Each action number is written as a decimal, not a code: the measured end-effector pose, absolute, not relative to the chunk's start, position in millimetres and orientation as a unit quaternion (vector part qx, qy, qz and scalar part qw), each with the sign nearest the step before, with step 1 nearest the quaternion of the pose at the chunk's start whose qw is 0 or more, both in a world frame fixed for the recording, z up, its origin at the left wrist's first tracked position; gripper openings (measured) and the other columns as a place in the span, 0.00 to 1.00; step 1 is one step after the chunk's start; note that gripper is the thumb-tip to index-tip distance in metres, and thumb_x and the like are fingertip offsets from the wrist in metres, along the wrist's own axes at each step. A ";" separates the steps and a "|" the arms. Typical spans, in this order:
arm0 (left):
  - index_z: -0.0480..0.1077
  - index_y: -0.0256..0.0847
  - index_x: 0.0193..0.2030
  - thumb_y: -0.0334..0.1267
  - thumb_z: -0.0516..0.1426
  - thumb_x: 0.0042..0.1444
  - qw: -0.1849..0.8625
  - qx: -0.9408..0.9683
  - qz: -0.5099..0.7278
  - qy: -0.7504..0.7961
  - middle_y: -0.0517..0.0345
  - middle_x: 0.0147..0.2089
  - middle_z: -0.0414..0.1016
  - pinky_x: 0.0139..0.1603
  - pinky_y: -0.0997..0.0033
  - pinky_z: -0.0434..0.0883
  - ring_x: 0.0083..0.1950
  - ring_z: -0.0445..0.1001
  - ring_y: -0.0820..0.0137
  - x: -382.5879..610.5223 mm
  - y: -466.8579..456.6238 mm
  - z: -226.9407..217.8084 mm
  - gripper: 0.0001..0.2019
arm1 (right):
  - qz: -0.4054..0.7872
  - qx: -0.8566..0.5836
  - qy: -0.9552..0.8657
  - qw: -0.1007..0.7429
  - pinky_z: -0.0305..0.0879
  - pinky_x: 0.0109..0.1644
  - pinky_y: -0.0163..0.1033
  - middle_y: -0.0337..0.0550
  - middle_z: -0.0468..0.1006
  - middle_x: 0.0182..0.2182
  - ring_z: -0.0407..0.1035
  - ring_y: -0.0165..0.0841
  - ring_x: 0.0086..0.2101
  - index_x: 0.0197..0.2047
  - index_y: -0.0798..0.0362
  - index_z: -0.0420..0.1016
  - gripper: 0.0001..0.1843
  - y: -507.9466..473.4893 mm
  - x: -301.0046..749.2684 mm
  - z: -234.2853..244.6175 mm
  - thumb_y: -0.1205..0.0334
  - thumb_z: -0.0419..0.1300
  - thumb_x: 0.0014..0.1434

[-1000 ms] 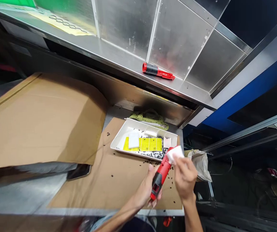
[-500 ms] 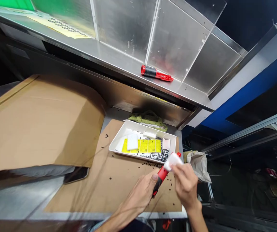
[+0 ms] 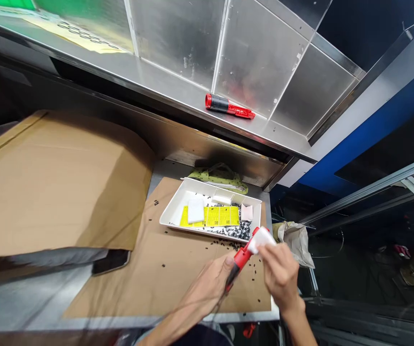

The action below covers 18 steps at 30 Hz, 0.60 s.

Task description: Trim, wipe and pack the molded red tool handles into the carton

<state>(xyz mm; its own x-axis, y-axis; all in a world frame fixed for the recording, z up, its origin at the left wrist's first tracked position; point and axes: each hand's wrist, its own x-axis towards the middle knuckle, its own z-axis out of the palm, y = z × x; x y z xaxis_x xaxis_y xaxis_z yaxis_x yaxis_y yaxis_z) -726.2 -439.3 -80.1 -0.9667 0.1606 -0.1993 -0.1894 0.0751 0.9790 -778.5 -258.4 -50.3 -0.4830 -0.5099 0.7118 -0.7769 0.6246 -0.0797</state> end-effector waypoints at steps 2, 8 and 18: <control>0.71 0.41 0.40 0.65 0.37 0.62 0.113 0.010 0.647 0.754 0.63 0.21 0.63 0.24 0.74 0.57 0.24 0.61 0.69 -727.0 -439.8 -78.5 0.33 | 0.203 0.353 -0.842 0.354 0.66 0.32 0.38 0.46 0.78 0.34 0.68 0.35 0.33 0.50 0.53 0.77 0.18 -259.9 -778.7 -51.1 0.77 0.55 0.62; 0.73 0.42 0.47 0.56 0.46 0.64 0.118 0.027 0.523 0.844 0.61 0.25 0.70 0.33 0.69 0.58 0.25 0.63 0.68 -728.1 -439.6 -76.0 0.23 | 0.239 0.315 -0.856 0.333 0.67 0.34 0.38 0.45 0.77 0.34 0.69 0.33 0.34 0.51 0.52 0.77 0.18 -264.0 -778.6 -57.9 0.75 0.53 0.63; 0.73 0.45 0.49 0.53 0.45 0.64 0.089 0.030 0.470 0.877 0.53 0.35 0.79 0.41 0.65 0.62 0.38 0.76 0.58 -727.2 -437.3 -84.0 0.22 | 0.213 0.304 -0.879 0.299 0.68 0.39 0.40 0.46 0.77 0.35 0.70 0.34 0.36 0.48 0.53 0.78 0.14 -258.1 -792.6 -53.3 0.70 0.53 0.66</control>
